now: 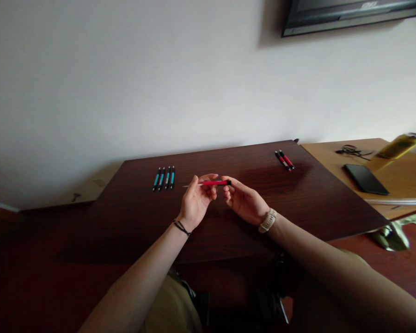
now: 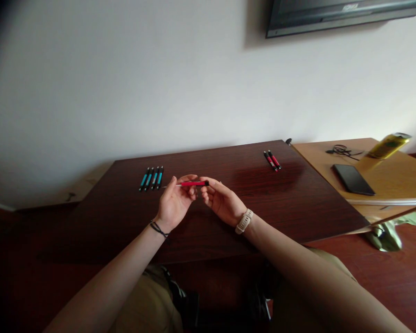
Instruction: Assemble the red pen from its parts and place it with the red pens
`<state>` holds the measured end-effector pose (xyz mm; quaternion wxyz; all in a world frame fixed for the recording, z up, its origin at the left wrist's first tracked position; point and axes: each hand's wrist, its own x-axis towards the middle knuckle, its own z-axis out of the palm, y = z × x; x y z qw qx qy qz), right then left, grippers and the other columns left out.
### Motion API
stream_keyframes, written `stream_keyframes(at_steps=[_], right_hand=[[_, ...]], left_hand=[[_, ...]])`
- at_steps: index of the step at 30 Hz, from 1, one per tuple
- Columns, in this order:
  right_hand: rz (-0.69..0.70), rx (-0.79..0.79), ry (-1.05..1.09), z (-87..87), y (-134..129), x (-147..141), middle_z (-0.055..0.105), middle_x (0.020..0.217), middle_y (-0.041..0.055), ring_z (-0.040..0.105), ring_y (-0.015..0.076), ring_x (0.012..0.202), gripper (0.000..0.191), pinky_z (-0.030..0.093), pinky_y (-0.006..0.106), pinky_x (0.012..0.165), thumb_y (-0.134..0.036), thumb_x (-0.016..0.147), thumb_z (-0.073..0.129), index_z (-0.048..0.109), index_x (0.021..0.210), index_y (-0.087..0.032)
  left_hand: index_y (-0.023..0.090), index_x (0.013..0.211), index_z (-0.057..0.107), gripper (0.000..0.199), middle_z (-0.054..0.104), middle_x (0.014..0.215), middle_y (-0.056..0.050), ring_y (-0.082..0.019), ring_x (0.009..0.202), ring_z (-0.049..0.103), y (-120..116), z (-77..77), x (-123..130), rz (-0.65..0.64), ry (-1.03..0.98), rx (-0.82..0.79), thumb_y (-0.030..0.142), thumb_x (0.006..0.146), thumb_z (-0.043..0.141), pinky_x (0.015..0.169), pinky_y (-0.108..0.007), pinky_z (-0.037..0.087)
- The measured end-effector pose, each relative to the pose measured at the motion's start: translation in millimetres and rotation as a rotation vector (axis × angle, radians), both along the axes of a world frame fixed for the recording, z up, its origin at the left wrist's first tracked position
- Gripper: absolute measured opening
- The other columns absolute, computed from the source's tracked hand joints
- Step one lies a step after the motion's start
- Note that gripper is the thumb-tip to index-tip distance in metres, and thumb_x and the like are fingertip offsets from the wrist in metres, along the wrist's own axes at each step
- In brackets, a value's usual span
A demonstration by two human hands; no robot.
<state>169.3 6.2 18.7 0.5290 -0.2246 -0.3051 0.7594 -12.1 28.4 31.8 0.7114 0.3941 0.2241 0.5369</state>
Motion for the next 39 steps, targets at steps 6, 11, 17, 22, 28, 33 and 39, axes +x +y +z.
stream_keyframes(at_steps=[6,11,17,22,28,33,39], right_hand=[[-0.011,0.025,-0.042,0.3,0.5,-1.0,0.073,0.095,0.0018,0.067,0.0148,0.084,0.027,0.056,0.027,0.082,-0.041,0.093,0.073,0.076,0.115,-0.026],[-0.043,0.037,-0.078,1.7,0.5,-1.6,0.074,0.094,0.0021,0.066,0.0146,0.084,0.027,0.055,0.027,0.083,-0.041,0.092,0.073,0.077,0.113,-0.024],[-0.087,0.061,-0.127,-2.9,2.0,-2.3,0.075,0.097,0.0045,0.067,0.0157,0.087,0.029,0.055,0.027,0.084,-0.043,0.094,0.074,0.078,0.114,-0.022],[-0.118,0.088,-0.161,-5.8,2.6,-4.2,0.077,0.1,0.0056,0.069,0.0165,0.089,0.034,0.056,0.03,0.086,-0.047,0.091,0.077,0.078,0.114,-0.022],[-0.166,0.129,-0.23,-0.2,0.1,-10.1,0.076,0.092,0.0042,0.068,0.0157,0.082,0.036,0.057,0.031,0.083,-0.051,0.087,0.08,0.08,0.108,-0.022],[-0.162,0.147,-0.245,2.5,-2.3,-9.6,0.077,0.095,0.0053,0.069,0.0145,0.081,0.037,0.056,0.029,0.08,-0.051,0.089,0.079,0.08,0.111,-0.021],[-0.128,0.139,-0.24,-2.6,-2.4,-7.9,0.078,0.099,0.0062,0.07,0.0153,0.084,0.037,0.055,0.029,0.083,-0.048,0.09,0.079,0.079,0.116,-0.021]], left_hand=[[0.013,0.115,0.076,0.055,0.074,0.098,-0.013,-0.016,0.074,0.059,1.8,-4.8,-0.4,0.026,0.101,0.057,0.058,0.105,0.047,0.067,-0.029,0.047],[0.012,0.117,0.075,0.058,0.074,0.096,-0.013,-0.016,0.071,0.058,2.4,-8.9,-0.8,0.046,0.16,0.106,0.06,0.105,0.045,0.068,-0.03,0.046],[0.012,0.116,0.076,0.057,0.073,0.091,-0.012,-0.016,0.071,0.057,2.5,-10.5,-1.6,0.057,0.192,0.12,0.059,0.105,0.044,0.069,-0.03,0.046],[0.013,0.118,0.075,0.057,0.071,0.087,-0.01,-0.017,0.071,0.057,2.9,-11.5,-1.2,0.056,0.191,0.108,0.061,0.104,0.046,0.069,-0.03,0.046],[0.013,0.119,0.074,0.055,0.07,0.088,-0.009,-0.017,0.073,0.058,1.5,-12.6,0.0,0.033,0.164,0.077,0.06,0.103,0.05,0.07,-0.03,0.045],[0.013,0.124,0.072,0.057,0.068,0.088,-0.009,-0.016,0.073,0.057,0.1,-12.3,1.5,-0.001,0.118,0.051,0.06,0.103,0.049,0.07,-0.03,0.045],[0.014,0.127,0.071,0.06,0.067,0.087,-0.008,-0.016,0.071,0.054,0.4,-11.6,2.5,0.008,0.108,0.031,0.063,0.103,0.048,0.068,-0.029,0.045]])
